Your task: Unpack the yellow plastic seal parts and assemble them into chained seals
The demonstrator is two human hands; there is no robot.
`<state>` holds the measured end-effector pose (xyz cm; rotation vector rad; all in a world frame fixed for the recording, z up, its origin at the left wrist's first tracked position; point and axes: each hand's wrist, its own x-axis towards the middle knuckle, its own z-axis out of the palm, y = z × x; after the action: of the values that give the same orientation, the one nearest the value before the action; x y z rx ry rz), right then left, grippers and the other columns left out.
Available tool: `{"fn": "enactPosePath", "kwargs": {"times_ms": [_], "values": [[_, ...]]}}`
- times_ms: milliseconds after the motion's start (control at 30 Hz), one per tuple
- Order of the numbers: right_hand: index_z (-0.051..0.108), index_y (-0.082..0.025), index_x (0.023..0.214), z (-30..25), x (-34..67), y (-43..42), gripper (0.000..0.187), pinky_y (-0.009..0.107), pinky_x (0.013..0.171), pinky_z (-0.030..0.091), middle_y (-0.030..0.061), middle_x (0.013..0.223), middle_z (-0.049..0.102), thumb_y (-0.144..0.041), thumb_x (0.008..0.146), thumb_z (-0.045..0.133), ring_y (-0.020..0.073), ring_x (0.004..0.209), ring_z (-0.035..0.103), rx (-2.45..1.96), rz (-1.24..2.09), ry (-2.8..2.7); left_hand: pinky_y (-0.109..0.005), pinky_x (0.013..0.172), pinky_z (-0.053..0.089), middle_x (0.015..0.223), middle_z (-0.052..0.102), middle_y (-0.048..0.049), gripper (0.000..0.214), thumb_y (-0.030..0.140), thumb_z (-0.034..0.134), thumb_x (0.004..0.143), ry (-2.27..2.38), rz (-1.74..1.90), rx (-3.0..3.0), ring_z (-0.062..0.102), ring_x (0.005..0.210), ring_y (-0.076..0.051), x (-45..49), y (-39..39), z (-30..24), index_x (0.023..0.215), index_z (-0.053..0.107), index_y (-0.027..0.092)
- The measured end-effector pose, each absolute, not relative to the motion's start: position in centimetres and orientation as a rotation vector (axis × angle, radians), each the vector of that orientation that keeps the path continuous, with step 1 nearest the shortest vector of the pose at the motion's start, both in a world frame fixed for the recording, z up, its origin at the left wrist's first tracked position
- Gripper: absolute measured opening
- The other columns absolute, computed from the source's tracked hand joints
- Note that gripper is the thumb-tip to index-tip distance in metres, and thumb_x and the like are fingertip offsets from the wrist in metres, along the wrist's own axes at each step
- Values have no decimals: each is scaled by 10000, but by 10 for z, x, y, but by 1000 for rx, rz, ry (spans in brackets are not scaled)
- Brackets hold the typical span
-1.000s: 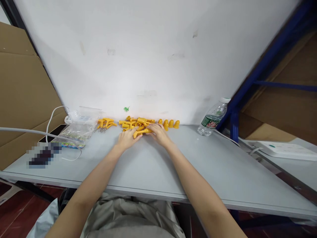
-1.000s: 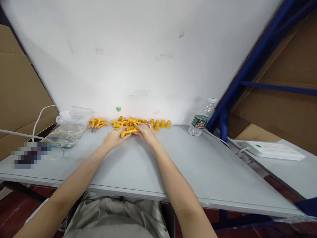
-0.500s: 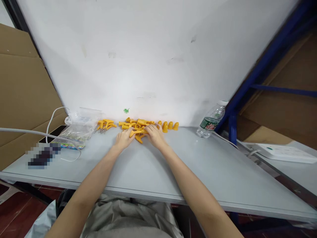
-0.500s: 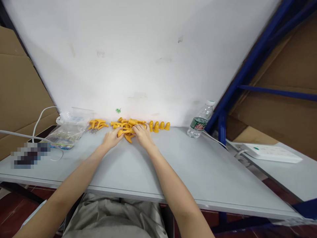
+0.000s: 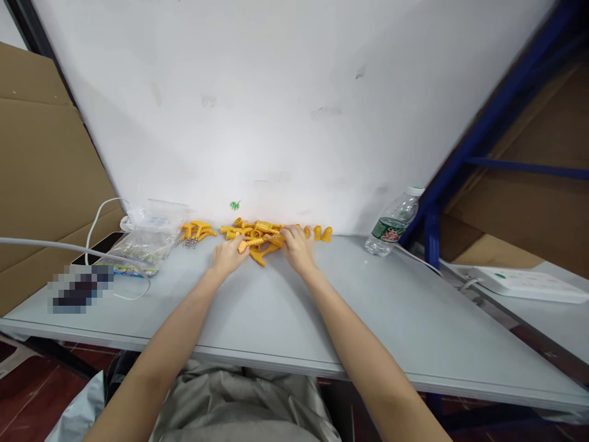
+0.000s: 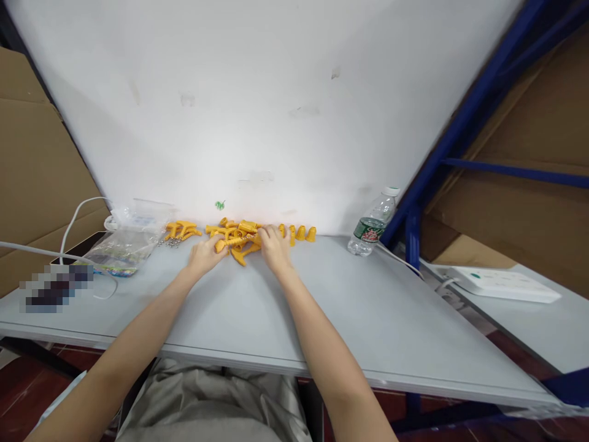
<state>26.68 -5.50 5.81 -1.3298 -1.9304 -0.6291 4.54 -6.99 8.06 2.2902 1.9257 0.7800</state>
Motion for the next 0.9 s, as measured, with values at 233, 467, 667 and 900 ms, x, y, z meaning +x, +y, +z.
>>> {"fn": "enactPosePath", "kwargs": {"times_ms": [233, 467, 667, 900], "values": [[679, -192, 1137, 50, 328, -49, 341, 482, 967, 328, 146, 1184, 594, -363, 870, 554, 308, 1132, 483, -1747, -340, -1118, -254, 643, 389, 597, 597, 2, 338, 370, 583, 884, 1847, 1252, 2026, 594, 641, -164, 33, -53, 67, 1138, 727, 200], [673, -196, 1255, 36, 360, -49, 449, 498, 980, 333, 129, 1106, 683, -379, 856, 579, 330, 1126, 513, -2030, 129, -833, -241, 614, 423, 539, 511, 42, 276, 240, 584, 829, 1548, 1657, 1551, 521, 562, -127, 19, -24, 44, 1046, 727, 145], [672, -184, 1241, 31, 360, -44, 426, 500, 1010, 316, 131, 1113, 715, -315, 846, 584, 331, 1180, 529, -2130, 247, -939, -234, 532, 443, 899, 703, -48, 392, 187, 575, 816, 1367, 1631, 1336, 539, 524, -89, 10, -14, 33, 1200, 657, 181], [721, -174, 1106, 28, 355, -44, 320, 483, 1015, 364, 138, 1225, 679, -267, 870, 526, 304, 1224, 532, -2240, 143, -1139, -205, 700, 514, 1293, 599, -73, 740, 78, 636, 728, 1281, 1628, 1192, 651, 888, -111, 15, -9, 31, 1412, 480, 315]]}}
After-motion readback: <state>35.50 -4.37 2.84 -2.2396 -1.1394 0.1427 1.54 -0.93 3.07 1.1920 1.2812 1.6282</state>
